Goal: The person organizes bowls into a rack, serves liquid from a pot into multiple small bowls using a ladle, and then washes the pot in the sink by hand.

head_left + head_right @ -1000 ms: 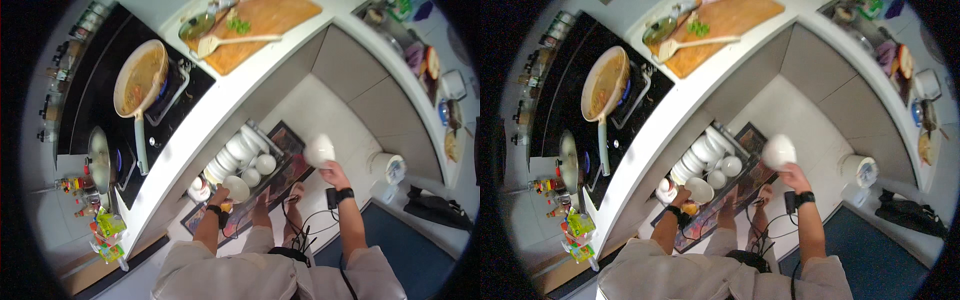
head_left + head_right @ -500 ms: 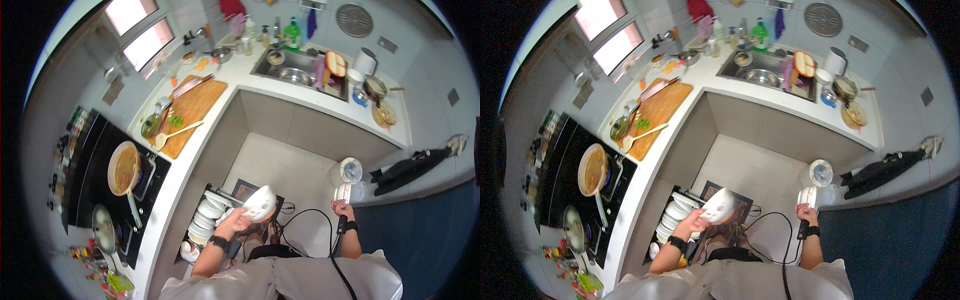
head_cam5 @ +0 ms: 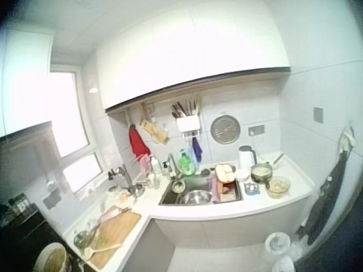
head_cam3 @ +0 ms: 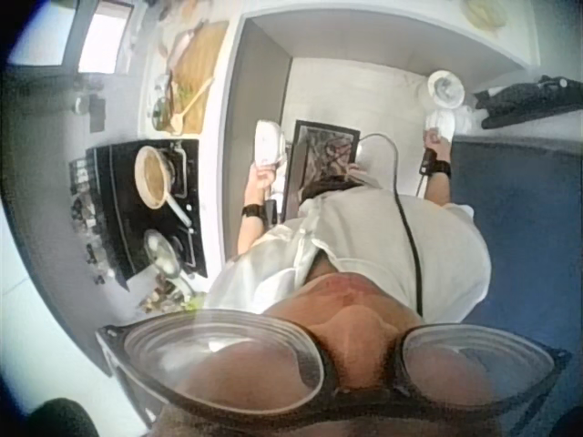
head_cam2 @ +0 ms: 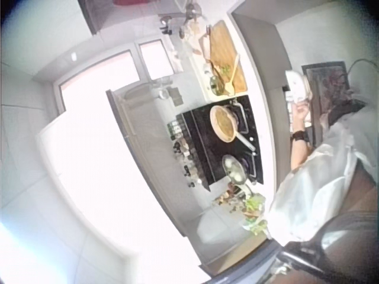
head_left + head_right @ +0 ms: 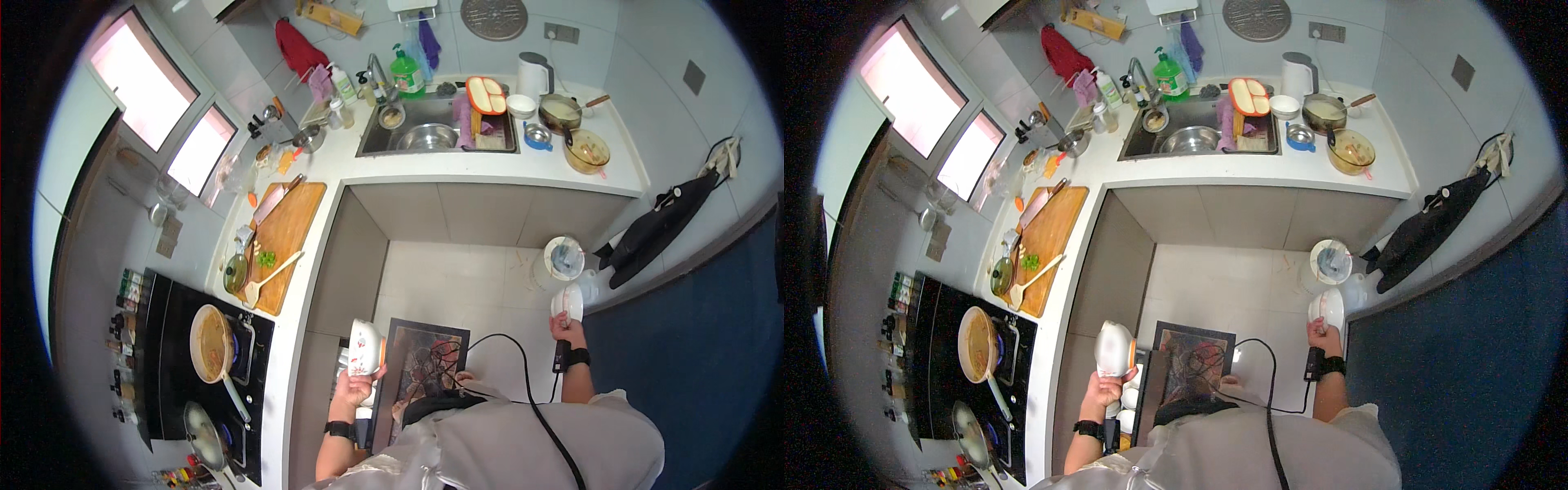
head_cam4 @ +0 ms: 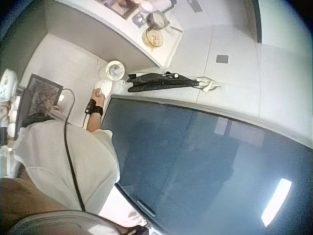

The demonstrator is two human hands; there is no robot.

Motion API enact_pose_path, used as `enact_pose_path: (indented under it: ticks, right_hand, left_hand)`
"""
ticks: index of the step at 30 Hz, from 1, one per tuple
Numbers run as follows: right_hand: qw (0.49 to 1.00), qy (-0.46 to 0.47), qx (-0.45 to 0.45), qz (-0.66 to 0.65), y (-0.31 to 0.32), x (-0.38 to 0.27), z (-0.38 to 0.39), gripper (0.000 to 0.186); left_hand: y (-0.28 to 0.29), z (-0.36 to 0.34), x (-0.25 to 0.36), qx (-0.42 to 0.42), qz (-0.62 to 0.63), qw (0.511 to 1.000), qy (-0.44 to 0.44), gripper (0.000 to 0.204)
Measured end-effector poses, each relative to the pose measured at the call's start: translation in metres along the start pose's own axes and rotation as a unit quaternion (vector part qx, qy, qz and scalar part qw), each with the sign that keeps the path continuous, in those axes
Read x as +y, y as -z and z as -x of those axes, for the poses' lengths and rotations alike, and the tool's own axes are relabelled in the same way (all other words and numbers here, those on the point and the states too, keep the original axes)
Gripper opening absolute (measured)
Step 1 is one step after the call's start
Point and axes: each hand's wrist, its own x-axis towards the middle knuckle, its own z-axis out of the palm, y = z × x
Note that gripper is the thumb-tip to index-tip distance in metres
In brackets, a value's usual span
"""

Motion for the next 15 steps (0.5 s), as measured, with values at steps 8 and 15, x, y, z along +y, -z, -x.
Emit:
enact_pose_path:
  ticks: [8,15]
  right_hand:
    - [0.941,0.131,-0.002,0.311,-0.019,-0.009,-0.017,0.025]
    - [0.831,0.297,-0.082,0.462,-0.094,0.014,0.014,0.038]
  left_hand:
    - [-0.061,-0.065,0.009,0.067,-0.284,0.954,-0.067,0.037]
    - [-0.137,-0.147,0.004,0.124,-0.519,0.836,-0.13,0.026]
